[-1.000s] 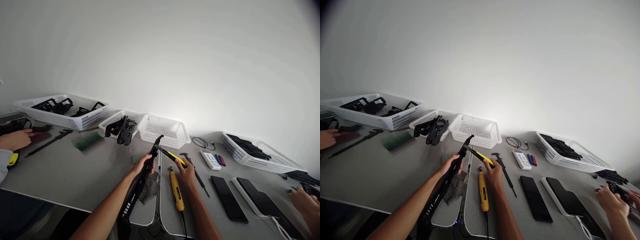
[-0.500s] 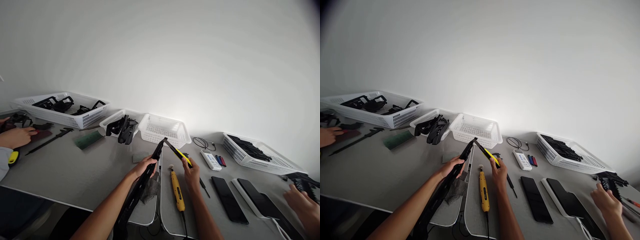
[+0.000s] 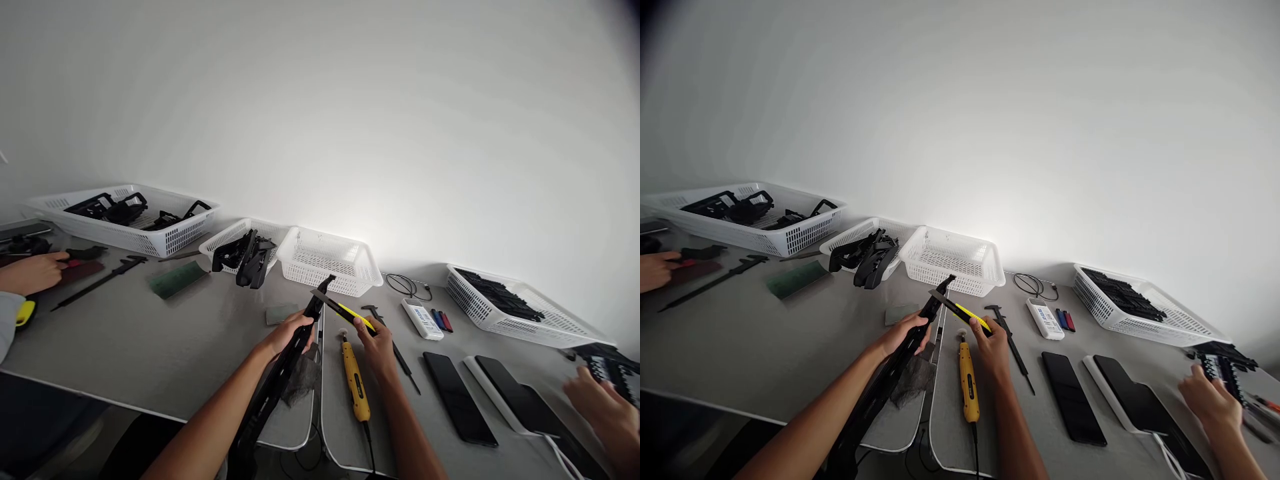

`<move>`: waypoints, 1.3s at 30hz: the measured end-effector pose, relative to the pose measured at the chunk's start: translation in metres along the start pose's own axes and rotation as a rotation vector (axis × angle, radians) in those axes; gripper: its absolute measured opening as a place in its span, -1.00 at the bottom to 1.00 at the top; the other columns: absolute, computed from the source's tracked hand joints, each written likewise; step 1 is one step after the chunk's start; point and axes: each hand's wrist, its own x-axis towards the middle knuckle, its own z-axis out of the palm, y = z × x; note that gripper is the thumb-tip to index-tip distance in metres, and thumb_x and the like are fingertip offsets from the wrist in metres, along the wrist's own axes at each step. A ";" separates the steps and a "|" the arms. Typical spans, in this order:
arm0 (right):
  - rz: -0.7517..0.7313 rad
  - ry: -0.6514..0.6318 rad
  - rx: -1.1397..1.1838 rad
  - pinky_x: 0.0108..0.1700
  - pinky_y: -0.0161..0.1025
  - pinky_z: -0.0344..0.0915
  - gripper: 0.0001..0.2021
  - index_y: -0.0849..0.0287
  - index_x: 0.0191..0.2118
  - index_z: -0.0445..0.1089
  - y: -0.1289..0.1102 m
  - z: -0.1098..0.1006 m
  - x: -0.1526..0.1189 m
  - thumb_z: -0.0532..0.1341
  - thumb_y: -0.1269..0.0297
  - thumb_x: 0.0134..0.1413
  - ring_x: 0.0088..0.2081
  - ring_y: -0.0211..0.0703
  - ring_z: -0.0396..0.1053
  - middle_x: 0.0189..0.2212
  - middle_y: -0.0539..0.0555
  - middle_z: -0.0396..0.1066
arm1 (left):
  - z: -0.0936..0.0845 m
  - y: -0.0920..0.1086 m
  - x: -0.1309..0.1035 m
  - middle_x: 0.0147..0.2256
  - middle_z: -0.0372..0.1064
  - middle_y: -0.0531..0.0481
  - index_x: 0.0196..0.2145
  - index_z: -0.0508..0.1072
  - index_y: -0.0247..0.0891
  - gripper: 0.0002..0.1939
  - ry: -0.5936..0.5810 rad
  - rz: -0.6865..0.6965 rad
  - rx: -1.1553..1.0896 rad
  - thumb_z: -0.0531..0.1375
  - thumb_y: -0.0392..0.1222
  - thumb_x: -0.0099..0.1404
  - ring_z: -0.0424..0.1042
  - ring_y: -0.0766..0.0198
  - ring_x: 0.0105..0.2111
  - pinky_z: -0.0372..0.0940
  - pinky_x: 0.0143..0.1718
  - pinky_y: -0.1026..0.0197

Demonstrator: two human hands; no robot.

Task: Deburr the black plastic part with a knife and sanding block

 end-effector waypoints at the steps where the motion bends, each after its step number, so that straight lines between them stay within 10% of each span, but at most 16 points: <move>1: 0.007 -0.006 -0.009 -0.43 -0.26 0.04 -0.43 0.12 -0.50 0.25 0.001 0.001 0.000 0.22 -0.32 0.18 -0.48 -0.22 0.10 -0.57 -0.07 0.16 | 0.000 -0.001 0.000 -0.58 0.39 0.05 -0.27 0.35 -0.22 -0.73 0.001 0.002 -0.006 0.25 0.03 0.32 0.27 0.31 -0.69 0.13 -0.64 0.27; 8: 0.113 0.195 0.004 -0.49 -0.26 0.01 -0.42 0.10 -0.49 0.23 0.013 -0.006 0.003 0.16 -0.35 0.20 -0.54 -0.24 0.05 -0.62 -0.08 0.14 | -0.003 -0.006 0.006 -0.61 0.30 0.04 -0.46 0.31 -0.22 -0.66 0.000 -0.002 -0.099 0.21 0.10 0.27 0.22 0.35 -0.68 0.03 -0.62 0.27; 17: -0.069 -0.057 0.008 -0.29 -0.23 0.20 -0.58 0.17 -0.21 0.47 -0.011 0.007 -0.003 0.21 -0.15 0.27 -0.36 -0.10 0.28 -0.41 0.03 0.39 | -0.014 -0.012 0.018 -0.59 0.24 0.03 -0.54 0.26 -0.21 -0.52 0.058 -0.029 -0.209 0.13 0.23 0.32 0.20 0.35 -0.65 0.08 -0.58 0.26; 25: -0.018 0.109 -0.095 -0.26 -0.19 0.24 -0.50 0.18 -0.14 0.47 0.002 0.008 0.001 0.15 -0.22 0.28 -0.34 -0.05 0.33 -0.37 0.07 0.46 | -0.004 -0.007 0.005 -0.35 0.47 -0.07 -0.28 0.45 -0.30 -0.51 0.130 -0.069 -0.182 0.19 0.26 0.36 0.38 0.32 -0.51 0.22 -0.47 0.28; 32: 0.035 0.246 -0.131 -0.39 -0.23 0.11 -0.45 0.18 -0.13 0.45 0.008 0.004 0.001 0.11 -0.28 0.28 -0.46 -0.13 0.17 -0.51 -0.04 0.24 | 0.002 0.002 -0.004 -0.35 0.53 -0.10 -0.09 0.45 -0.31 -0.71 0.013 -0.031 0.016 0.24 -0.11 0.29 0.42 0.25 -0.48 0.28 -0.37 0.20; 39: -0.088 -0.005 -0.060 -0.30 -0.23 0.22 -0.50 0.22 -0.16 0.51 -0.002 0.004 -0.001 0.17 -0.19 0.30 -0.37 -0.08 0.32 -0.40 0.06 0.43 | -0.001 -0.004 0.004 -0.21 0.49 -0.10 0.30 0.31 -0.24 -0.34 0.048 0.044 -0.018 0.32 -0.02 0.32 0.40 0.33 -0.49 0.24 -0.44 0.24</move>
